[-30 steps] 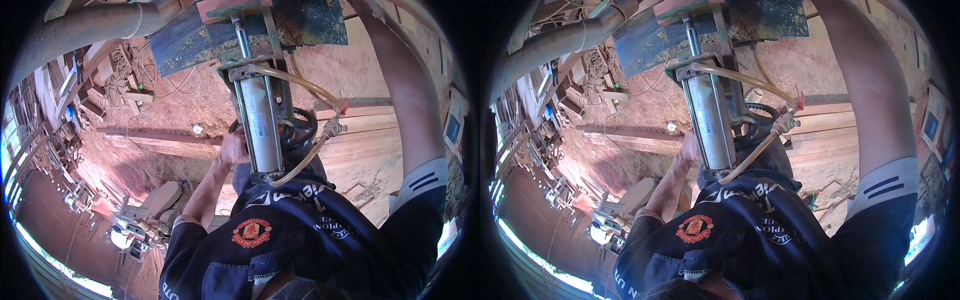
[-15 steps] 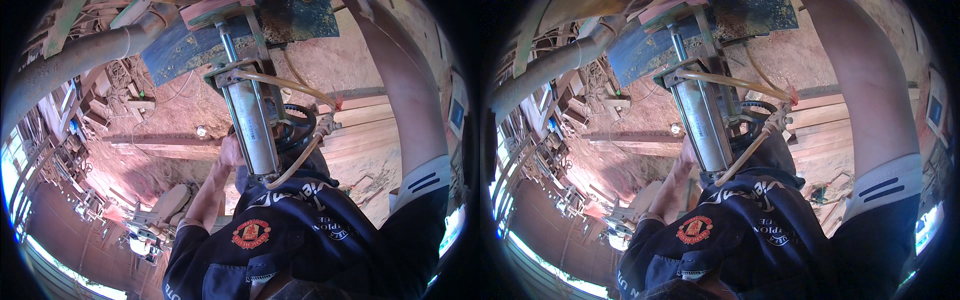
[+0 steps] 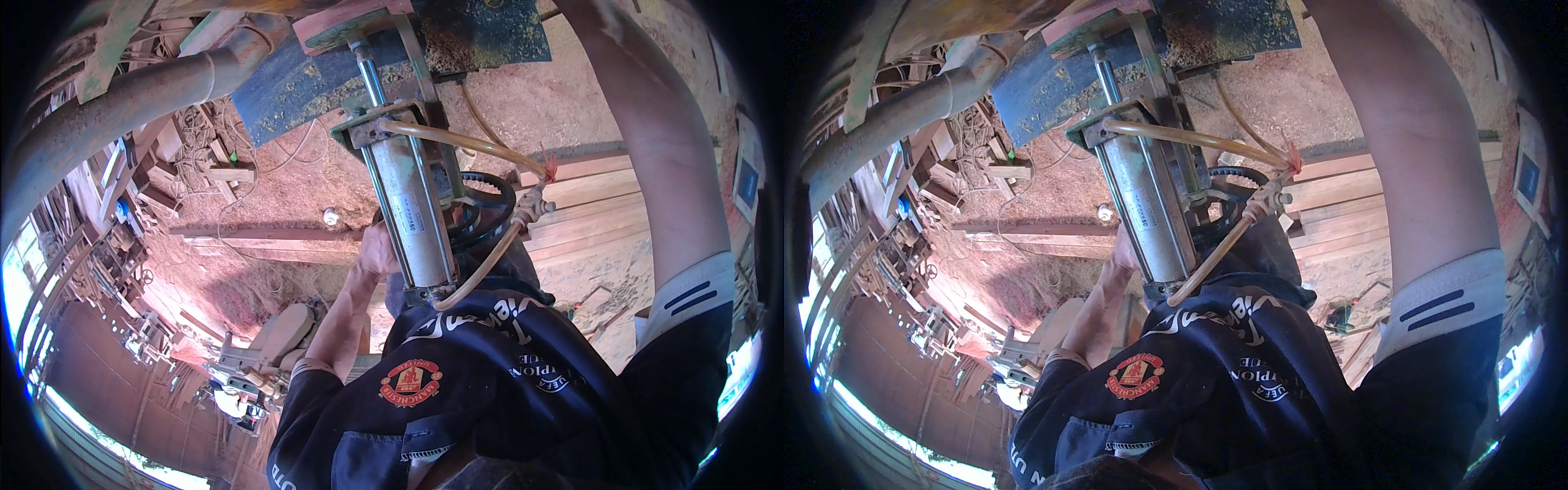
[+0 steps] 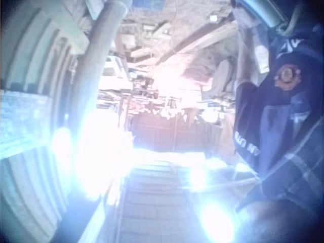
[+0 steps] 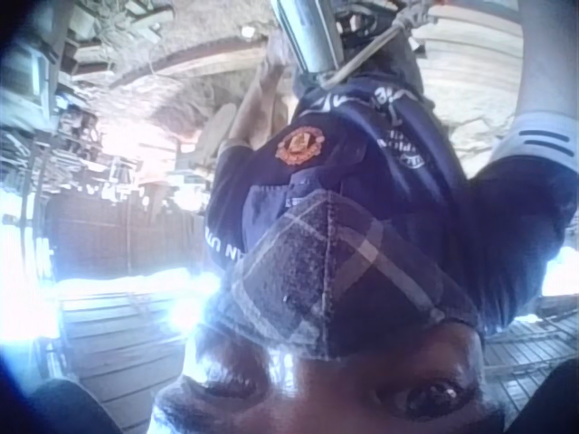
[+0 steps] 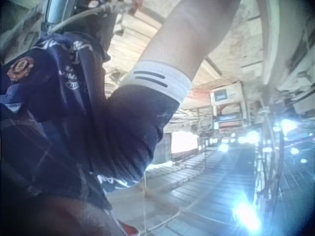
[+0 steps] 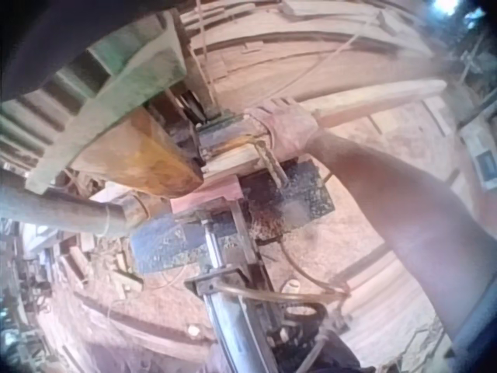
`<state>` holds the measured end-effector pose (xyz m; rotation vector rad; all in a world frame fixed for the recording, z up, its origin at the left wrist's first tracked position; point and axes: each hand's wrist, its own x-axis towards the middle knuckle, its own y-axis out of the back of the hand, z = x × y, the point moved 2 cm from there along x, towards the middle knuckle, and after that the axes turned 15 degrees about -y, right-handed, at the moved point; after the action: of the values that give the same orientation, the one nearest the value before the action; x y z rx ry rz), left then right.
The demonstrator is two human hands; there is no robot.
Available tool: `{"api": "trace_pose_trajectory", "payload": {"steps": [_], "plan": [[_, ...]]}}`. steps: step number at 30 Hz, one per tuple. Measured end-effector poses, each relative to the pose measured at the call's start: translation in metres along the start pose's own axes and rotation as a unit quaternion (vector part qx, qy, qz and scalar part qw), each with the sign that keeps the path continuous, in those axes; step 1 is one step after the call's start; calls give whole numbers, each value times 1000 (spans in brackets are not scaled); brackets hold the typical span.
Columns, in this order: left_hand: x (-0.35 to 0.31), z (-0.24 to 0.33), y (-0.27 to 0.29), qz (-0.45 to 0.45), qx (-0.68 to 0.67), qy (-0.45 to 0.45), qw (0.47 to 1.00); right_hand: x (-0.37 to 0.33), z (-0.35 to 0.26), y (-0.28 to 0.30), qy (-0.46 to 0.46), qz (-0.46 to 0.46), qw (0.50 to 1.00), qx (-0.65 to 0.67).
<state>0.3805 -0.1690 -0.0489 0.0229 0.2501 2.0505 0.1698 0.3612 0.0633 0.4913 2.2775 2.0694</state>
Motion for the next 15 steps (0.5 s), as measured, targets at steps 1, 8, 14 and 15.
{"api": "trace_pose_trajectory", "payload": {"steps": [1, 8, 14, 15], "plan": [[-1, -1, 0, 5, -2, -3, 1000, 0, 1, -1, 3, -1, 1000, 7], [-1, -2, -1, -3, -6, -5, 1000, 0, 4, -6, 16, 22, 1000, 16], [2, -1, -1, 11, -21, -8, 1000, 2, 4, -6, 5, 11, 1000, -8], [3, -1, 0, 6, -12, -17, 1000, 3, 4, -5, 5, 1, 1000, -15]]}}
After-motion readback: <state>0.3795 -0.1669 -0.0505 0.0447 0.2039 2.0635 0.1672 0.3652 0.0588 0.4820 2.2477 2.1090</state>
